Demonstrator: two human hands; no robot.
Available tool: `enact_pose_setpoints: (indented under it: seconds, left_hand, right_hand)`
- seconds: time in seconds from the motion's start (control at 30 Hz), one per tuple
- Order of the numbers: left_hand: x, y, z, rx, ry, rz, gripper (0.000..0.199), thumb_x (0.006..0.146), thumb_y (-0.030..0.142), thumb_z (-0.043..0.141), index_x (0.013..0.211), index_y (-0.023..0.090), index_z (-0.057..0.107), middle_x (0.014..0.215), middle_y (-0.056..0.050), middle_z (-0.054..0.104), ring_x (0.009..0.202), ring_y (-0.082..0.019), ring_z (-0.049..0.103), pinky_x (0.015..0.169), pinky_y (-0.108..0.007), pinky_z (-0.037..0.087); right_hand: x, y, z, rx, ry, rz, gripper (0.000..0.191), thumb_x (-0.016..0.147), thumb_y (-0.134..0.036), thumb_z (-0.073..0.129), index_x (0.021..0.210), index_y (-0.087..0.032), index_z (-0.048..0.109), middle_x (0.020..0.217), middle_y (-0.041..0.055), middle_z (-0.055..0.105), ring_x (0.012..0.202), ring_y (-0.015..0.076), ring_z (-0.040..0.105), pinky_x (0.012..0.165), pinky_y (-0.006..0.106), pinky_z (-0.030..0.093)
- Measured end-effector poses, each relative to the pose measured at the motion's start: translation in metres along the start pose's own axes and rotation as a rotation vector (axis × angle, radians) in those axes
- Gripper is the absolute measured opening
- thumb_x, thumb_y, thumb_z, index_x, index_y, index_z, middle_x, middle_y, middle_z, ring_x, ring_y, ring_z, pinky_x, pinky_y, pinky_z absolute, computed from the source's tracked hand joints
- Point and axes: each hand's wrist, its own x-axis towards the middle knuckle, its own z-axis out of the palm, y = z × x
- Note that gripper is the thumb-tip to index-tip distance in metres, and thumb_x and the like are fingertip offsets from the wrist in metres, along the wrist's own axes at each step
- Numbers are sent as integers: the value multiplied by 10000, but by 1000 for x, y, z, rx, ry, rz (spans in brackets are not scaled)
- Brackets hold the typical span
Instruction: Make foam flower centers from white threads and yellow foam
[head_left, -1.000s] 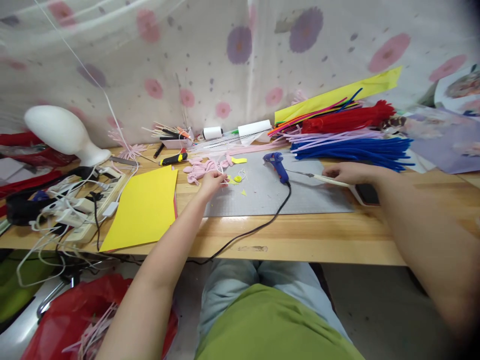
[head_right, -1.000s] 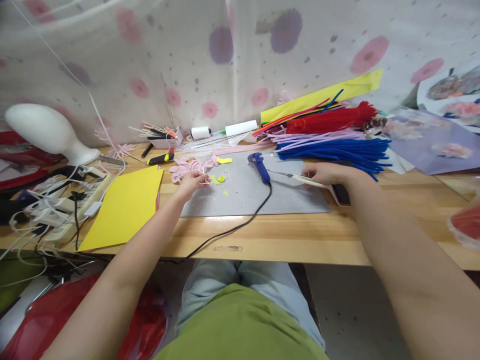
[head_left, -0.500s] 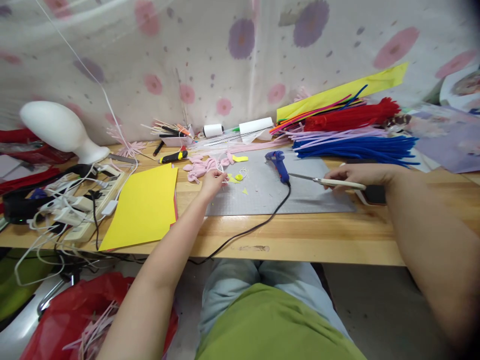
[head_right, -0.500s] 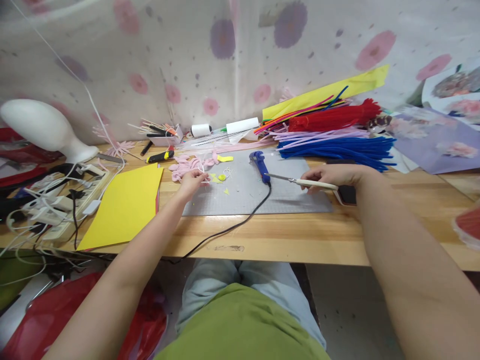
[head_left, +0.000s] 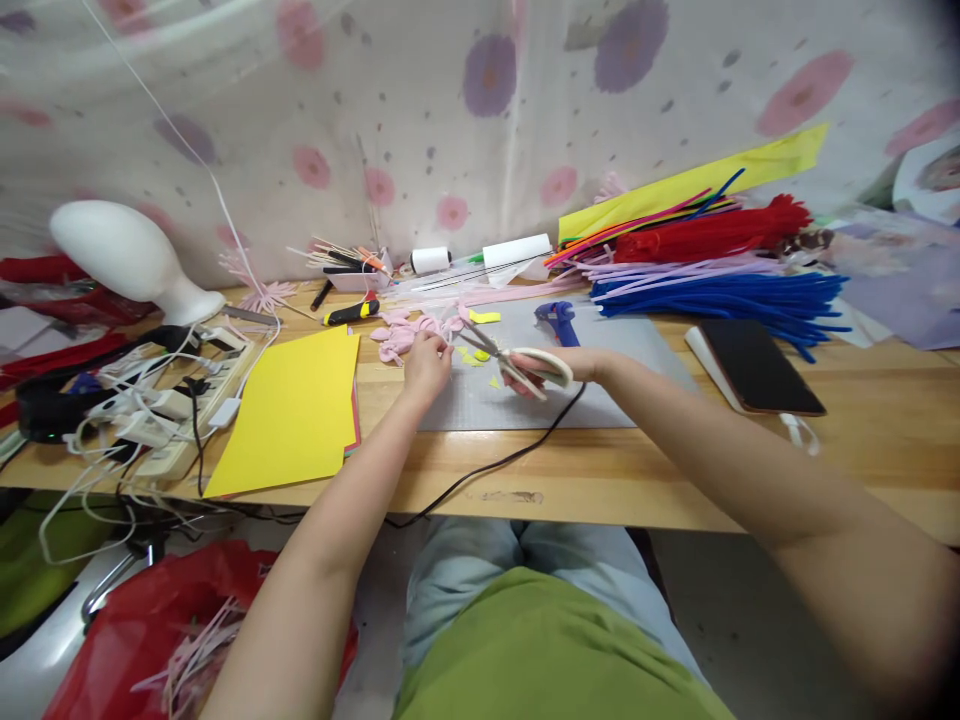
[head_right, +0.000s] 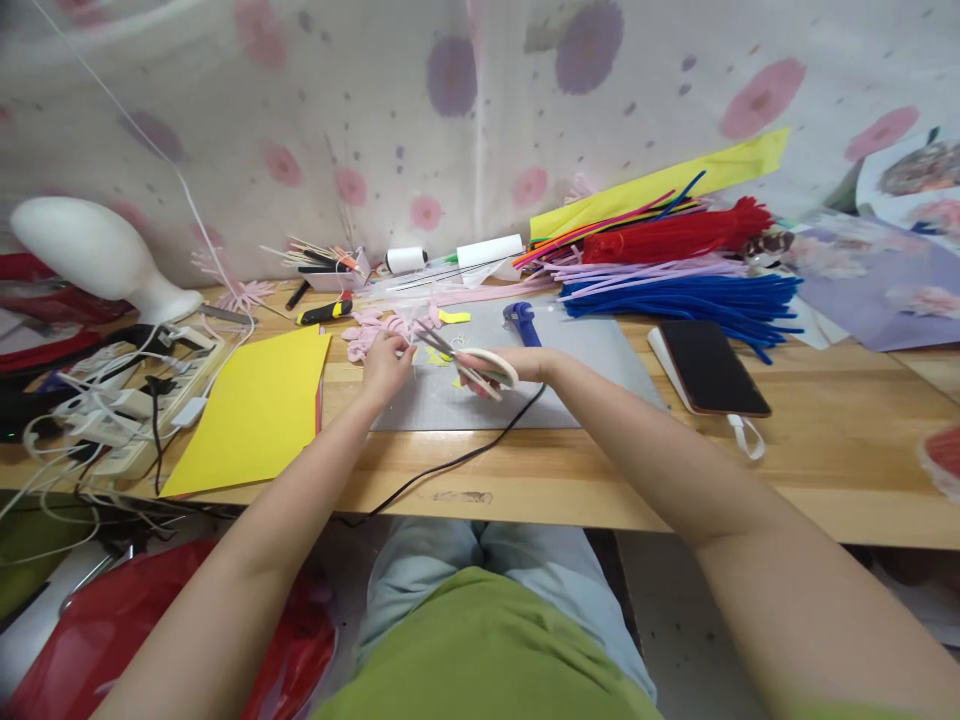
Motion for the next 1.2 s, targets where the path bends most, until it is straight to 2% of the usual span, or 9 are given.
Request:
enact_pose_setpoints:
  seconds: [0.13, 0.4, 0.57, 0.73, 0.87, 0.97, 1.03, 1.1, 1.2]
  left_hand:
    - [-3, -4, -4, 66, 2, 11, 148, 799, 222, 482, 730, 170, 602, 985, -96, 549, 898, -200, 546, 801, -312, 397]
    - [-5, -8, -4, 140, 13, 38, 167, 805, 218, 471, 775, 173, 630, 1020, -100, 553, 906, -209, 555, 745, -299, 394]
    - [-10, -3, -6, 196, 17, 80, 193, 822, 216, 440, 828, 176, 629, 1051, -105, 566, 958, -219, 538, 749, -301, 385]
    - [-10, 4, -10, 186, 9, 39, 177, 806, 177, 435, 820, 185, 611, 1037, -84, 576, 951, -206, 530, 760, -296, 371]
    - [-6, 5, -13, 138, 18, 27, 156, 790, 174, 453, 739, 184, 601, 1013, -94, 571, 948, -221, 530, 766, -313, 373]
    - [-7, 1, -12, 112, 20, 14, 140, 768, 168, 482, 682, 179, 593, 1002, -98, 574, 933, -218, 543, 763, -316, 386]
    - [-8, -4, -9, 68, 12, -27, 118, 739, 163, 517, 641, 172, 581, 1000, -96, 581, 926, -212, 551, 768, -312, 398]
    - [-8, -9, -5, -60, -22, -128, 124, 714, 176, 554, 591, 160, 560, 933, -89, 601, 899, -203, 562, 764, -307, 414]
    - [-5, -13, -4, -473, -164, -381, 153, 695, 222, 596, 571, 145, 553, 735, -52, 605, 764, -159, 574, 708, -283, 446]
  right_hand:
    - [24, 4, 4, 164, -117, 31, 637, 756, -726, 360, 853, -127, 555, 653, 34, 569, 572, 123, 545, 511, 237, 444]
    - [42, 0, 6, 322, -93, 120, 683, 720, -765, 351, 808, -123, 568, 645, 48, 591, 564, 127, 573, 449, 208, 416]
    - [52, 1, 12, 437, -45, 91, 672, 740, -759, 316, 803, -138, 562, 611, 31, 585, 550, 120, 552, 453, 209, 401]
    - [58, -3, 25, 561, 46, 31, 626, 739, -754, 335, 730, -155, 514, 534, 9, 530, 461, 100, 496, 390, 199, 355]
    - [61, -2, 28, 627, 146, -11, 557, 751, -708, 409, 678, -158, 464, 459, -36, 435, 372, 55, 392, 346, 169, 316]
    - [62, -2, 22, 587, 171, -21, 552, 744, -709, 416, 657, -164, 433, 418, -68, 355, 325, 29, 303, 303, 143, 230]
    - [59, -5, 16, 544, 221, -95, 536, 739, -704, 433, 666, -173, 421, 419, -78, 335, 321, 25, 286, 299, 138, 207]
    - [51, -12, 8, 488, 295, -188, 504, 725, -682, 485, 688, -183, 425, 438, -76, 354, 340, 35, 304, 309, 148, 222]
    - [31, -31, -4, 410, 375, -304, 476, 726, -662, 510, 722, -189, 456, 473, -62, 393, 386, 55, 341, 343, 172, 265]
